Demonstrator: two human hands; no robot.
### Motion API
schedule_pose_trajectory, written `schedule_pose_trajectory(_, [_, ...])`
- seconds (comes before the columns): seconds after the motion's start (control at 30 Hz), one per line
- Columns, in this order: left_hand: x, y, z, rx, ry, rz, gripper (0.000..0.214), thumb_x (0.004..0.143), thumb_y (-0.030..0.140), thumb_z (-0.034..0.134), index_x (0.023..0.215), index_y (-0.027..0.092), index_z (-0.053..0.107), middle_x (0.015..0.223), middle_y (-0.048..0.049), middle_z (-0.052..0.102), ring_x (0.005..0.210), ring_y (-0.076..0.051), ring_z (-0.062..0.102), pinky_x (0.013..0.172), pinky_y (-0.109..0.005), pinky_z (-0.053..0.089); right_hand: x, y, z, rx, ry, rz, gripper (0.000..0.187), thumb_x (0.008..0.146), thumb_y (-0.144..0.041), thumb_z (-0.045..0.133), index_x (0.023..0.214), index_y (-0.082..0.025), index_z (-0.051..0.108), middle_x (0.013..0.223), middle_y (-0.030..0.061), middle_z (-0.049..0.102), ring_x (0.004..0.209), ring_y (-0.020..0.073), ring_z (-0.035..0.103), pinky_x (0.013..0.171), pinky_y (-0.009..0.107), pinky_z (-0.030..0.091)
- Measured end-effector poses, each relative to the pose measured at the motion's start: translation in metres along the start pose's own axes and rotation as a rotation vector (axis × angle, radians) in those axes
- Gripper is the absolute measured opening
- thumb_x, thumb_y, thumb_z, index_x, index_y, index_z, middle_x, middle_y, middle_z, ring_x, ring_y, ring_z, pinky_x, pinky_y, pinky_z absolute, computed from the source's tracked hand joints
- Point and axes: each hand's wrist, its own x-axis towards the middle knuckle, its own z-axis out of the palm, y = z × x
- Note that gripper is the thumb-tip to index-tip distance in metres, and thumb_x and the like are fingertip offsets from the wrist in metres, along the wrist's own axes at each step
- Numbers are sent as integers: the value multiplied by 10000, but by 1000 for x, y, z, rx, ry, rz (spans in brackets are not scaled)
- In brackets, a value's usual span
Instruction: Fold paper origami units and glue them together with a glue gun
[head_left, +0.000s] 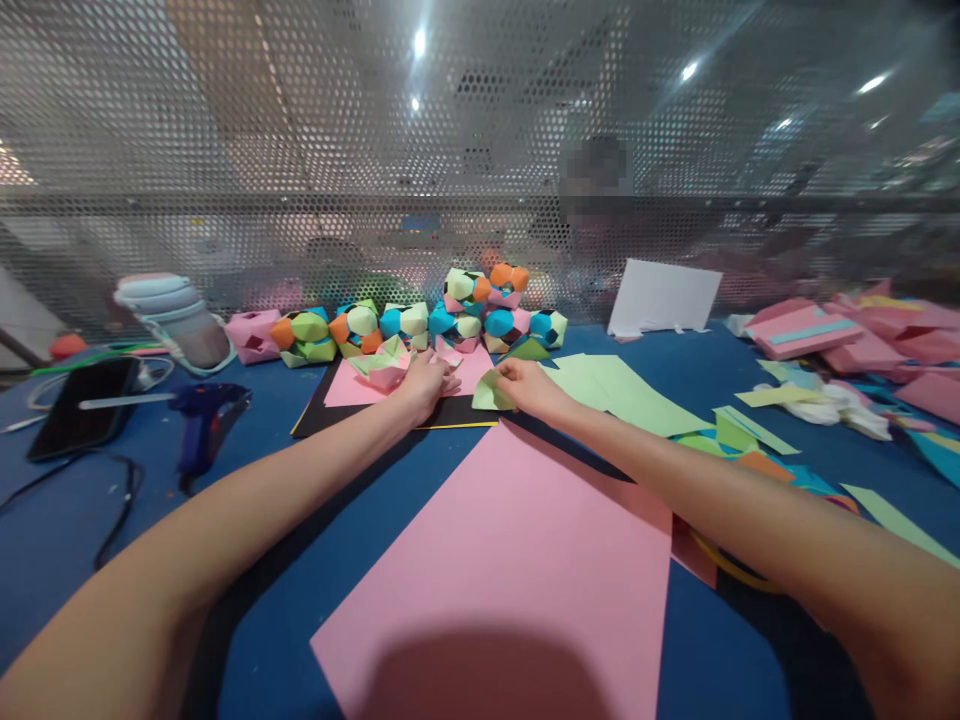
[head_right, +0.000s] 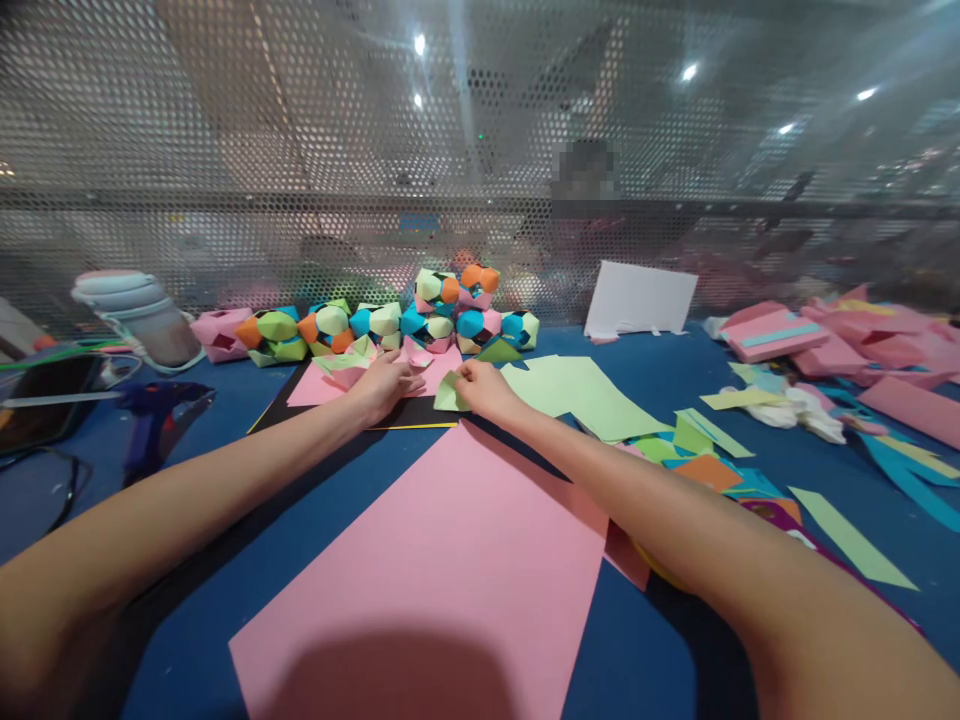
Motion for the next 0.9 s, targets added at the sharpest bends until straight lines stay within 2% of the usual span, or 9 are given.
schedule_pose_trajectory(0.13, [-24, -5, -12, 180, 76, 92, 460, 678, 31, 530, 1113, 167, 465, 915, -35, 577, 704, -103, 594, 747, -269, 529, -1, -1, -3, -154, 5, -60, 91, 747, -122, 542, 671, -151, 584, 656, 11, 627, 650, 141, 572, 621, 235, 443])
schedule_pose_trajectory(0.23, [-61, -7, -22, 333, 17, 120, 366, 680, 82, 578, 1036, 167, 559, 1139, -91, 576, 959, -205, 599, 875, -372, 501, 3, -2, -4, -215, 10, -67, 140, 794, -148, 493, 774, -131, 631, 775, 60, 678, 739, 179, 615, 691, 274, 463])
schedule_pose_trajectory(0.27, [-76, -6, -24, 410, -24, 133, 344, 676, 78, 584, 1008, 168, 586, 1124, -88, 601, 1026, -230, 580, 948, -407, 457, 3, -3, -5, -229, 12, -70, 166, 808, -161, 487, 848, -120, 642, 859, 85, 691, 797, 193, 628, 731, 289, 469])
schedule_pose_trajectory(0.37, [-123, -3, -25, 921, -289, 394, 302, 794, 209, 543, 1092, 203, 592, 1317, -113, 524, 1250, -275, 450, 1070, -470, 326, -6, -12, -10, -266, 22, -102, 309, 809, -191, 527, 1091, -90, 603, 1164, 159, 630, 1044, 245, 593, 898, 349, 439])
schedule_pose_trajectory(0.47, [-170, -1, -26, 1208, -541, 498, 360, 828, 359, 548, 1152, 210, 598, 1419, -173, 428, 1327, -347, 358, 1067, -559, 279, -40, -25, -23, -416, -41, -277, 364, 805, -194, 540, 1154, -100, 583, 1246, 164, 584, 1164, 281, 522, 988, 399, 384])
schedule_pose_trajectory(0.53, [-196, -5, -29, 1276, -735, 545, 518, 734, 441, 658, 1205, 238, 583, 1425, -186, 423, 1322, -403, 351, 1078, -628, 192, -73, -32, -35, -546, -224, -425, 319, 856, -252, 496, 1133, -137, 602, 1198, 139, 616, 1111, 272, 560, 948, 400, 425])
schedule_pose_trajectory(0.6, [-217, -12, -32, 1226, -944, 636, 600, 692, 444, 698, 1255, 296, 553, 1447, -142, 415, 1322, -382, 368, 1113, -582, 171, -107, -34, -47, -646, -375, -464, 412, 837, -365, 555, 1193, -159, 581, 1293, 150, 560, 1177, 301, 526, 953, 419, 436])
schedule_pose_trajectory(0.73, [-238, -26, -34, 1140, -1033, 801, 414, 832, 362, 573, 1245, 371, 549, 1382, -90, 505, 1283, -303, 448, 1126, -531, 196, -150, -30, -58, -886, -403, -321, 473, 839, -434, 566, 1251, -203, 537, 1366, 152, 494, 1127, 342, 572, 829, 452, 503])
schedule_pose_trajectory(0.9, [-232, -15, -32, 1245, -1115, 701, 332, 812, 375, 593, 1127, 282, 636, 1279, -102, 593, 1269, -299, 463, 1144, -509, 180, -161, -37, -51, -1106, -421, -229, 316, 898, -406, 493, 1106, -189, 591, 1168, 136, 620, 943, 305, 654, 635, 358, 507])
